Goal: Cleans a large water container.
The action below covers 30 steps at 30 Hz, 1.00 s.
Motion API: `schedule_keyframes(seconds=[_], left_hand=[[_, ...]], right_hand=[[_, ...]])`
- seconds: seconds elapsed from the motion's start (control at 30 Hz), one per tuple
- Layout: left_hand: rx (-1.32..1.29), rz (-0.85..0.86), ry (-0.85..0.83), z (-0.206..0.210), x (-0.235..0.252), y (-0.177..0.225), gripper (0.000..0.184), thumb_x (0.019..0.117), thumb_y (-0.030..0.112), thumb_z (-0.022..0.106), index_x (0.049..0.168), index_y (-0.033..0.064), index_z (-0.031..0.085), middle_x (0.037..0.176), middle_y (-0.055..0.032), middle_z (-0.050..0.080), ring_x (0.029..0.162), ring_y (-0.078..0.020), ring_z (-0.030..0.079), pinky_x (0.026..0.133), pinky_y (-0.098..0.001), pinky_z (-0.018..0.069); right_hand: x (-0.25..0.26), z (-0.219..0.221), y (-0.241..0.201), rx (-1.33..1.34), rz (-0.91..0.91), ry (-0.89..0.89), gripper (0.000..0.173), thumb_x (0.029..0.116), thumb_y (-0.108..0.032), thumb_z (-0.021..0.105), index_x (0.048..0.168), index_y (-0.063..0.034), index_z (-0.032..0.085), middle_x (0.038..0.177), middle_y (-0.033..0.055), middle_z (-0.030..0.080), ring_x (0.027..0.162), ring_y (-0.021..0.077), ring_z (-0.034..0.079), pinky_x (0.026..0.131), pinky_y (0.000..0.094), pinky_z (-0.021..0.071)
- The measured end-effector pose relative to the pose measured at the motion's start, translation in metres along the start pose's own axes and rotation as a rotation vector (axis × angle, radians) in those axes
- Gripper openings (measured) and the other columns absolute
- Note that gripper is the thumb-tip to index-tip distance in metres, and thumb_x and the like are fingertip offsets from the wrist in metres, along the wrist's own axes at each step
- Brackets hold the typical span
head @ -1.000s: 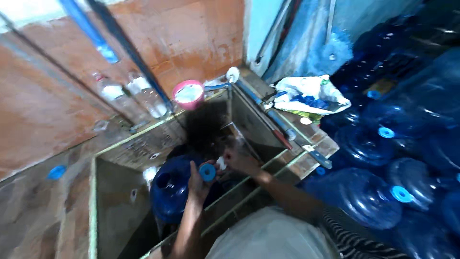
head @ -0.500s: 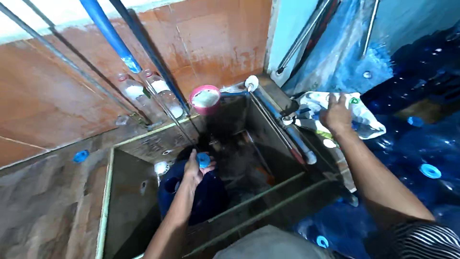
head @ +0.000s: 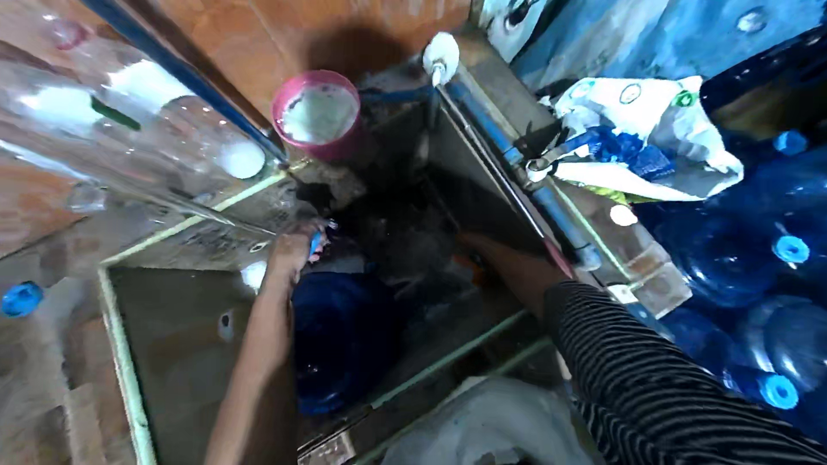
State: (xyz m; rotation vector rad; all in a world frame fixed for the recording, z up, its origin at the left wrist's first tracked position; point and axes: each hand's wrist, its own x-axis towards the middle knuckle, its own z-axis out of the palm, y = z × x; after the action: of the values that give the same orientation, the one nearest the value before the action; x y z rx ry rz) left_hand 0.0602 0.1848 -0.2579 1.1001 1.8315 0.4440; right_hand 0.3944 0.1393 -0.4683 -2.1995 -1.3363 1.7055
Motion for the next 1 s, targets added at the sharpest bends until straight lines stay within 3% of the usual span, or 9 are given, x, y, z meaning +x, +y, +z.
schedule_keyframes(seconds=[0.13,0.3,0.37,0.4,0.57,0.7,0.8,0.9,1.0], left_hand=[[0.308,-0.001,-0.070,-0.003,-0.009,0.001,0.036,0.1118,0.023,0.042,0.129,-0.0024,0.060,0.118,-0.0236,0.063,0.103,-0.0298,0.059,0.093,-0.0493,0.0468],[0.431,0.101,-0.052,-0.015,0.001,-0.010,0.037,0.1097,0.010,0.041,0.138,-0.0108,0.053,0.136,-0.0327,0.057,0.128,-0.0408,0.055,0.110,-0.0535,0.0405],[0.468,0.096,-0.087,-0.014,0.004,-0.007,0.038,0.1103,0.018,0.043,0.133,-0.0091,0.058,0.130,-0.0296,0.062,0.123,-0.0376,0.060,0.108,-0.0516,0.0429],[0.504,0.041,-0.111,-0.013,0.007,-0.005,0.041,0.1108,0.027,0.044,0.131,-0.0045,0.061,0.125,-0.0256,0.064,0.116,-0.0349,0.062,0.103,-0.0524,0.0458],[0.609,-0.037,-0.264,-0.011,0.009,-0.005,0.050,0.1101,0.039,0.043,0.133,-0.0010,0.062,0.129,-0.0267,0.063,0.122,-0.0405,0.060,0.106,-0.0602,0.0416],[0.614,-0.032,-0.348,-0.009,0.003,-0.001,0.053,0.1107,0.042,0.040,0.137,0.0001,0.060,0.138,-0.0264,0.059,0.132,-0.0412,0.054,0.112,-0.0601,0.0369],[0.566,-0.019,-0.383,-0.006,-0.004,0.006,0.058,0.1094,0.047,0.041,0.133,-0.0008,0.062,0.137,-0.0263,0.060,0.132,-0.0400,0.054,0.112,-0.0598,0.0371],[0.582,-0.003,-0.452,-0.005,-0.011,0.013,0.057,0.1090,0.048,0.042,0.132,-0.0001,0.062,0.134,-0.0259,0.061,0.128,-0.0396,0.057,0.108,-0.0607,0.0408],[0.546,0.011,-0.499,-0.005,-0.020,0.016,0.052,0.1088,0.044,0.045,0.131,0.0007,0.063,0.132,-0.0251,0.061,0.124,-0.0388,0.059,0.104,-0.0602,0.0434]], right_hand=[[0.036,0.044,0.069,-0.033,-0.006,0.077,0.044,0.1073,-0.031,0.053,0.148,-0.0136,0.053,0.150,0.0105,0.055,0.138,0.0244,0.052,0.115,0.0459,0.0441],[0.101,0.097,0.149,0.076,-0.271,0.198,0.043,0.1098,-0.023,0.047,0.139,0.0073,0.055,0.136,0.0247,0.062,0.125,0.0290,0.062,0.106,0.0374,0.0509],[0.062,0.070,0.091,-0.109,0.000,-0.214,0.046,0.1129,-0.020,0.038,0.154,0.0016,0.040,0.158,0.0176,0.045,0.146,0.0239,0.044,0.121,0.0360,0.0342],[0.052,0.069,0.081,-0.081,0.024,-0.267,0.044,0.1115,-0.019,0.044,0.151,0.0020,0.045,0.154,0.0176,0.049,0.142,0.0224,0.048,0.119,0.0337,0.0375],[0.046,0.102,0.061,-0.323,-0.123,-0.247,0.046,0.1048,-0.033,0.057,0.139,-0.0032,0.061,0.141,0.0196,0.061,0.133,0.0324,0.056,0.115,0.0486,0.0413],[0.015,0.057,-0.043,-0.456,-0.248,-0.352,0.044,0.1077,-0.031,0.052,0.145,-0.0085,0.056,0.145,0.0204,0.058,0.135,0.0371,0.054,0.115,0.0559,0.0397],[-0.021,-0.001,-0.141,-0.613,-0.263,-0.225,0.047,0.1092,-0.036,0.047,0.146,-0.0071,0.055,0.143,0.0240,0.057,0.135,0.0424,0.052,0.112,0.0623,0.0393],[-0.108,-0.058,-0.239,-0.797,-0.482,0.178,0.051,0.1119,-0.040,0.035,0.153,-0.0128,0.047,0.130,0.0292,0.064,0.119,0.0498,0.062,0.097,0.0672,0.0474],[-0.138,-0.076,-0.304,-0.781,-0.825,0.540,0.063,0.1062,-0.041,0.054,0.158,-0.0090,0.038,0.126,0.0347,0.061,0.104,0.0538,0.066,0.085,0.0680,0.0521]])
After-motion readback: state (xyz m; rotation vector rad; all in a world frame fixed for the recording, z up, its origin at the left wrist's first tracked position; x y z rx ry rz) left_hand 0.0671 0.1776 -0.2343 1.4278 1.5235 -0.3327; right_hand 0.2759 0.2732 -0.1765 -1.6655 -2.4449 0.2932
